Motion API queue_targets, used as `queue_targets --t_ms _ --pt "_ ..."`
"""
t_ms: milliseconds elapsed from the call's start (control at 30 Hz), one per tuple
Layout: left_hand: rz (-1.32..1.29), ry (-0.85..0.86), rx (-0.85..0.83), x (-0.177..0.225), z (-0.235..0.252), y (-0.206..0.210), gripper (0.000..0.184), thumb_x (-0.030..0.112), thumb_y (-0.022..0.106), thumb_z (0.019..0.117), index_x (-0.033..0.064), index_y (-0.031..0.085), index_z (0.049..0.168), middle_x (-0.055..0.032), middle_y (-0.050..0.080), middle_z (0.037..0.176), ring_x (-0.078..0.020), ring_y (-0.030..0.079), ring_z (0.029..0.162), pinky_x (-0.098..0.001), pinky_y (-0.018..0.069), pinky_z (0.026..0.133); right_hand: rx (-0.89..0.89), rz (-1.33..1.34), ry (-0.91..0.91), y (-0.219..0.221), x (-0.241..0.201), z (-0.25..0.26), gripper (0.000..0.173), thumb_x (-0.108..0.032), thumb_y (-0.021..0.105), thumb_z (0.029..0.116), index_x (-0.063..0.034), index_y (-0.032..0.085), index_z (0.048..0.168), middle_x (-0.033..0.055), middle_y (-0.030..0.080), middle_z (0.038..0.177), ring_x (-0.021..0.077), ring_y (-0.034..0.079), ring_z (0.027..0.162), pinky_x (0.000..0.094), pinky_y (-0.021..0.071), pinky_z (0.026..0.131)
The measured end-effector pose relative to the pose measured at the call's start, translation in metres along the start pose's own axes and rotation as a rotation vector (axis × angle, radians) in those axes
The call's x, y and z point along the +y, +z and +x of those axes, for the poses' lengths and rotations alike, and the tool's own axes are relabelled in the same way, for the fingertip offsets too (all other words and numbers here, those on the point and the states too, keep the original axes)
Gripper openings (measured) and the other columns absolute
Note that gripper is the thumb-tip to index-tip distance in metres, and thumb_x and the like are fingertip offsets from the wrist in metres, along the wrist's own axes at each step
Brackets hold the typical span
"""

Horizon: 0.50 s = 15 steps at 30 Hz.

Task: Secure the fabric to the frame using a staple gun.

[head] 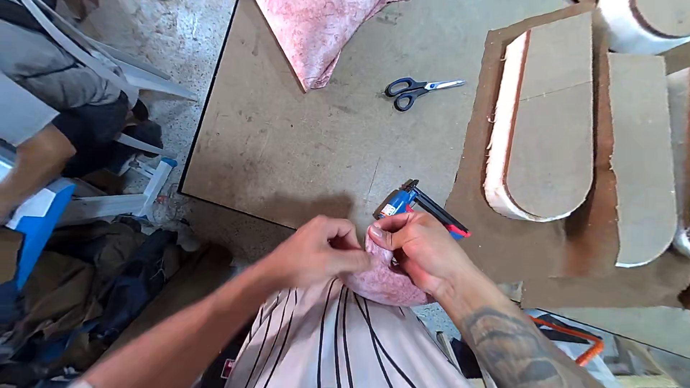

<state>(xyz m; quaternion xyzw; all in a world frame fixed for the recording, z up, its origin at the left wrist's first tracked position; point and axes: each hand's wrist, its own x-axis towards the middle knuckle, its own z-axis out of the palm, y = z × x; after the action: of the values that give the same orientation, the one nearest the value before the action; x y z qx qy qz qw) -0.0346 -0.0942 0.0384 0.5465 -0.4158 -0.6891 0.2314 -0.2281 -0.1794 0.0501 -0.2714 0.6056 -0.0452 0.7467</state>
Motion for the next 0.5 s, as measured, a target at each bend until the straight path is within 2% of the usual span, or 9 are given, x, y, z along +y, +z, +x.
queue_targets --t_ms 67,133,200,267,300,333,367,433,500 --pt "-0.025 -0.112 -0.182 0.008 0.015 -0.016 0.028 0.032 0.076 0.0927 0.0065 0.070 0.082 -0.0039 0.067 0.073 -0.0119 0.064 0.067 -0.0293 0.0536 0.061 -0.070 -0.065 0.014 0.005 0.000 0.003 0.003 -0.001 0.077 0.0857 0.0002 0.075 0.084 0.0141 0.069 0.073 0.0177 0.062 0.059 0.0327 0.0530 0.053" --pt "-0.032 -0.159 -0.236 0.016 0.017 -0.019 0.024 0.025 0.077 0.0937 0.0034 0.071 0.085 -0.0063 0.069 0.076 -0.0135 0.067 0.070 -0.0301 0.0577 0.065 -0.232 -0.165 -0.071 -0.006 0.002 0.008 0.006 -0.006 0.076 0.0885 -0.0009 0.074 0.086 0.0133 0.068 0.075 0.0174 0.062 0.062 0.0328 0.0536 0.056" --pt "-0.024 -0.138 -0.208 0.014 0.014 -0.014 0.019 0.021 0.076 0.0940 0.0040 0.070 0.087 -0.0051 0.069 0.077 -0.0126 0.067 0.069 -0.0292 0.0580 0.064 -0.309 -0.434 -0.368 -0.035 0.011 0.024 0.014 -0.021 0.072 0.0942 -0.0093 0.077 0.088 0.0062 0.070 0.075 0.0140 0.062 0.063 0.0308 0.0531 0.056" --pt "0.019 -0.120 -0.167 0.009 0.009 -0.011 0.017 0.022 0.073 0.0959 0.0074 0.070 0.088 -0.0020 0.069 0.080 -0.0104 0.067 0.070 -0.0279 0.0585 0.063 0.012 -0.842 -0.705 -0.075 0.037 0.055 0.020 -0.036 0.071 0.0950 -0.0180 0.077 0.090 -0.0022 0.071 0.078 0.0130 0.066 0.066 0.0362 0.0568 0.057" --pt "0.048 -0.100 -0.141 0.006 0.007 -0.010 0.017 0.022 0.071 0.0967 0.0089 0.070 0.087 -0.0009 0.068 0.082 -0.0096 0.066 0.070 -0.0269 0.0585 0.062 0.164 -1.055 -0.777 -0.095 0.055 0.074 0.028 -0.042 0.073 0.0931 -0.0147 0.075 0.093 0.0025 0.071 0.087 0.0204 0.069 0.077 0.0457 0.0587 0.064" --pt "0.069 -0.064 -0.121 0.003 0.006 -0.010 0.017 0.022 0.070 0.0971 0.0094 0.070 0.086 -0.0007 0.067 0.084 -0.0091 0.065 0.070 -0.0259 0.0581 0.061 0.223 -1.206 -0.751 -0.112 0.071 0.091 0.038 -0.046 0.077 0.0902 -0.0102 0.072 0.103 0.0101 0.070 0.101 0.0309 0.069 0.091 0.0562 0.0583 0.073" --pt "0.078 -0.020 -0.114 -0.001 0.007 -0.011 0.018 0.023 0.069 0.0983 0.0095 0.071 0.086 -0.0003 0.066 0.085 -0.0084 0.065 0.072 -0.0247 0.0584 0.061 0.227 -1.282 -0.692 -0.124 0.083 0.102 0.048 -0.049 0.079 0.0874 -0.0093 0.070 0.113 0.0134 0.068 0.110 0.0356 0.068 0.098 0.0615 0.0576 0.078" --pt "0.069 0.042 -0.080 -0.004 0.007 -0.010 0.020 0.025 0.067 0.1005 0.0098 0.072 0.088 0.0005 0.065 0.088 -0.0079 0.065 0.077 -0.0236 0.0597 0.065 0.198 -1.209 -0.658 -0.131 0.082 0.098 0.040 -0.043 0.078 0.0904 -0.0105 0.071 0.114 0.0115 0.068 0.108 0.0324 0.069 0.094 0.0597 0.0584 0.077" --pt "-0.028 0.068 -0.003 -0.002 0.003 -0.008 0.020 0.026 0.064 0.1021 0.0089 0.072 0.094 -0.0005 0.066 0.093 -0.0105 0.066 0.079 -0.0263 0.0612 0.068 0.151 -0.996 -0.664 -0.121 0.050 0.066 0.030 -0.046 0.065 0.0984 -0.0180 0.075 0.100 -0.0008 0.071 0.095 0.0169 0.069 0.083 0.0449 0.0608 0.071"
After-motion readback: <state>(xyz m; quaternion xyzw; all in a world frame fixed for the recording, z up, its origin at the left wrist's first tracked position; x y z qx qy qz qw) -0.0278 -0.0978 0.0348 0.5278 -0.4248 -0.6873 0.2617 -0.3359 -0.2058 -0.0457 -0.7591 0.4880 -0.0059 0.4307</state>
